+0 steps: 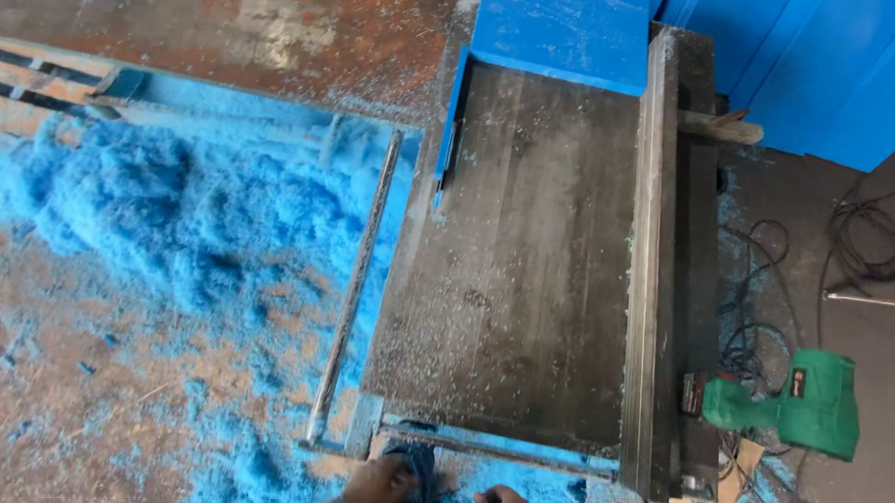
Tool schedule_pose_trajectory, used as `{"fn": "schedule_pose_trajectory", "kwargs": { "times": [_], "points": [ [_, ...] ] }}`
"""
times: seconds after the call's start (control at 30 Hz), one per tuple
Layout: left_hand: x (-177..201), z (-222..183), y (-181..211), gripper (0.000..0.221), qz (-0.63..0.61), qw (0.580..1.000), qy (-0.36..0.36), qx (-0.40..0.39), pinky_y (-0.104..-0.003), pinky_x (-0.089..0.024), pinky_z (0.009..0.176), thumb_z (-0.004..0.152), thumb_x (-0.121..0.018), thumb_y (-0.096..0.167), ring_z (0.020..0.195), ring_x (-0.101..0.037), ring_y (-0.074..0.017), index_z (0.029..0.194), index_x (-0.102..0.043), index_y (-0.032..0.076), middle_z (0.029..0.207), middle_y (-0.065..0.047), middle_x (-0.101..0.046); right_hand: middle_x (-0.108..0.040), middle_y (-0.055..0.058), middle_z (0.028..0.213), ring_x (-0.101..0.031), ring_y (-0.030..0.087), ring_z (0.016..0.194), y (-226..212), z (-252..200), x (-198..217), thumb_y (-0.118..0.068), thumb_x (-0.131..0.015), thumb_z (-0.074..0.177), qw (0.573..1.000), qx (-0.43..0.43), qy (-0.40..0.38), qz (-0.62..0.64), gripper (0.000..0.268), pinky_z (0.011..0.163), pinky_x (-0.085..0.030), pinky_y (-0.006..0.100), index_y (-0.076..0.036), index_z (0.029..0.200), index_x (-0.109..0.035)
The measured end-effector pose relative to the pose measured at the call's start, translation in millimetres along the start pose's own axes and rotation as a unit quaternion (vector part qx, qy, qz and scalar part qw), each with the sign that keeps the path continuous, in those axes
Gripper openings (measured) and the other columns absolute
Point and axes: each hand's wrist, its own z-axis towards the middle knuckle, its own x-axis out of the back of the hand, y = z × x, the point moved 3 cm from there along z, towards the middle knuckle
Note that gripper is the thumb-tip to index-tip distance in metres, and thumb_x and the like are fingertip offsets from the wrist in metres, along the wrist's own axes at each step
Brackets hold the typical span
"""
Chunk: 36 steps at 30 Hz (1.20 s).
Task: Cutting blue plastic or foam panels using a table saw and stacking them on a pallet.
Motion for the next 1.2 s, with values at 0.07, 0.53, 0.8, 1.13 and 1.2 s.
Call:
{"fn": "schedule_pose_trajectory", "kwargs": {
  "times": [0.07,0.53,0.8,1.13,1.2],
  "points": [
    [46,-34,3,0.049,0.018,0.999,0.032,0.036,-0.039,-0.062,0.083,0.084,-0.071,0.059,0.093,-0.078,-0.0243,0.106,-0.075,0.016,0.099,-0.006,-0.08,-0.077,0.008,0.077,-0.079,0.025,0.08,-32,9,-1,-0.049,-0.083,0.076,1.0,-0.013,-0.02,0.001,0.041,0.079,-0.062,0.039,-0.009,0.083,-0.077],
    [224,-126,-84,0.048,-0.113,0.979,0.161,0.054,-0.04,-0.061,0.086,0.092,-0.066,0.052,0.101,-0.077,-0.0251,0.113,-0.076,0.01,0.109,-0.01,-0.08,-0.077,0.007,0.098,-0.074,0.027,0.093,-234,-47,-100,-0.053,-0.071,0.091,0.972,-0.008,-0.218,-0.086,0.046,0.087,-0.059,0.044,-0.009,0.102,-0.077],
    [397,-95,-232,0.047,-0.065,0.989,0.122,0.059,-0.042,-0.06,0.087,0.088,-0.071,0.049,0.101,-0.077,-0.0286,0.112,-0.076,0.009,0.107,-0.013,-0.08,-0.072,0.009,0.094,-0.069,0.028,0.088,-409,37,-217,-0.053,-0.07,0.094,0.966,0.046,-0.251,-0.042,0.048,0.082,-0.056,0.049,-0.006,0.099,-0.075],
    [613,11,-262,0.048,0.059,0.992,0.101,0.046,-0.044,-0.061,0.082,0.09,-0.065,0.051,0.097,-0.076,-0.0294,0.118,-0.074,0.012,0.109,-0.011,-0.078,-0.07,0.01,0.079,-0.069,0.027,0.074,-575,111,-227,-0.053,-0.071,0.092,0.982,0.083,-0.152,0.074,0.044,0.072,-0.055,0.045,-0.009,0.093,-0.073],
    [633,52,-231,0.048,0.062,0.993,0.102,0.017,-0.043,-0.061,0.082,0.09,-0.065,0.052,0.097,-0.076,-0.0287,0.115,-0.076,0.012,0.107,-0.011,-0.079,-0.072,0.009,0.082,-0.07,0.026,0.078,-577,134,-211,-0.052,-0.073,0.09,0.988,0.047,-0.119,0.086,0.044,0.073,-0.057,0.044,-0.009,0.093,-0.074]
  ]
}}
